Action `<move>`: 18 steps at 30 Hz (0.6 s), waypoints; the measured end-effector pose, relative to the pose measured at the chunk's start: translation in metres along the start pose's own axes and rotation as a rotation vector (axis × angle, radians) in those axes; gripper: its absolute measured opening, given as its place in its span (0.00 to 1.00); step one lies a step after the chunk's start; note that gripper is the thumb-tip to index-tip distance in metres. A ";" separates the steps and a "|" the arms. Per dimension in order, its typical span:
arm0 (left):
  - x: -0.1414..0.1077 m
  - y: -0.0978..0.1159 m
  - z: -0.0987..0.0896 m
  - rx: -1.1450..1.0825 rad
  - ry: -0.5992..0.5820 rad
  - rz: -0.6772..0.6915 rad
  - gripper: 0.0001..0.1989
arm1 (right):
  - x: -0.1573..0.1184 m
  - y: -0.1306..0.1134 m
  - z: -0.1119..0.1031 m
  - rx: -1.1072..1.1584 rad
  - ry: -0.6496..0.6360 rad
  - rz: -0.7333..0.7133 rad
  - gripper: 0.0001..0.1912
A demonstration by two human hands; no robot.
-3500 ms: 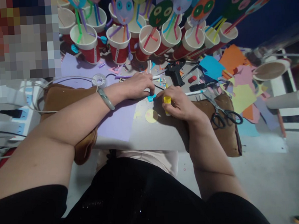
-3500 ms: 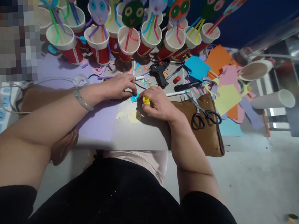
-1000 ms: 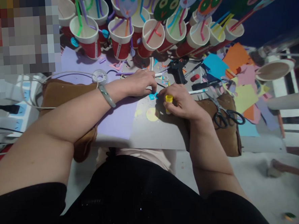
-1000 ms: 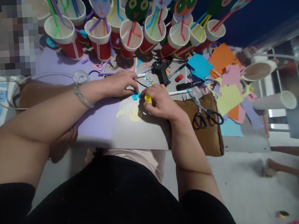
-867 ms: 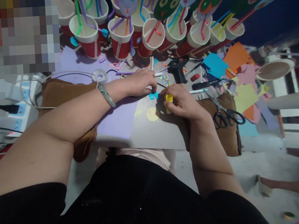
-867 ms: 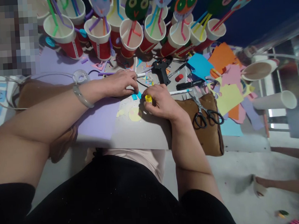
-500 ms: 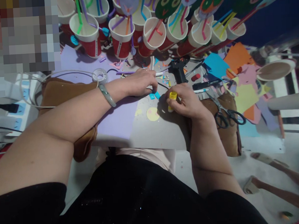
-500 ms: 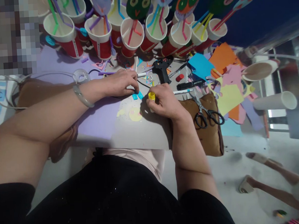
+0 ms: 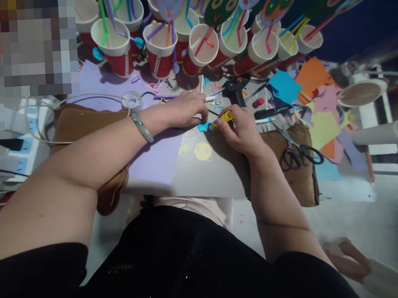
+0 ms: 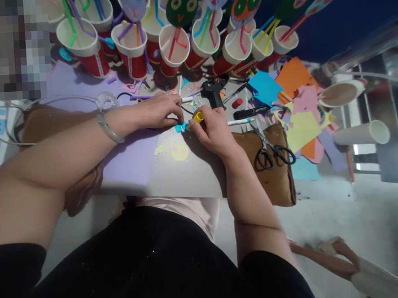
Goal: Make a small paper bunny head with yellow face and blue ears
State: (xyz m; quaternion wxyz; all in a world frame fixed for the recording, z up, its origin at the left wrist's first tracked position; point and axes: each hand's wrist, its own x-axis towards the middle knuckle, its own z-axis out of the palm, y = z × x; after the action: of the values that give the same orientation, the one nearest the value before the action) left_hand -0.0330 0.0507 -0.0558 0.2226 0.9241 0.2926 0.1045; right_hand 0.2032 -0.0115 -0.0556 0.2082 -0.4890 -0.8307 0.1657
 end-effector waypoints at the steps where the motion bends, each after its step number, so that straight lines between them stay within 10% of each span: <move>1: 0.000 0.000 0.000 0.004 -0.003 -0.002 0.12 | -0.001 0.001 -0.001 -0.011 0.005 -0.008 0.21; 9: -0.001 0.004 -0.003 0.008 -0.022 -0.023 0.11 | -0.005 0.003 -0.010 -0.033 0.139 0.042 0.23; 18: -0.001 0.004 -0.003 0.031 -0.015 -0.022 0.12 | 0.000 -0.003 0.002 -0.028 -0.004 -0.005 0.23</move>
State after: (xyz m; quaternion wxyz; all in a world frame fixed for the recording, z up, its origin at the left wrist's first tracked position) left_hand -0.0327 0.0485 -0.0518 0.2116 0.9248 0.3027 0.0908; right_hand 0.2001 -0.0135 -0.0557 0.2001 -0.4895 -0.8345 0.1545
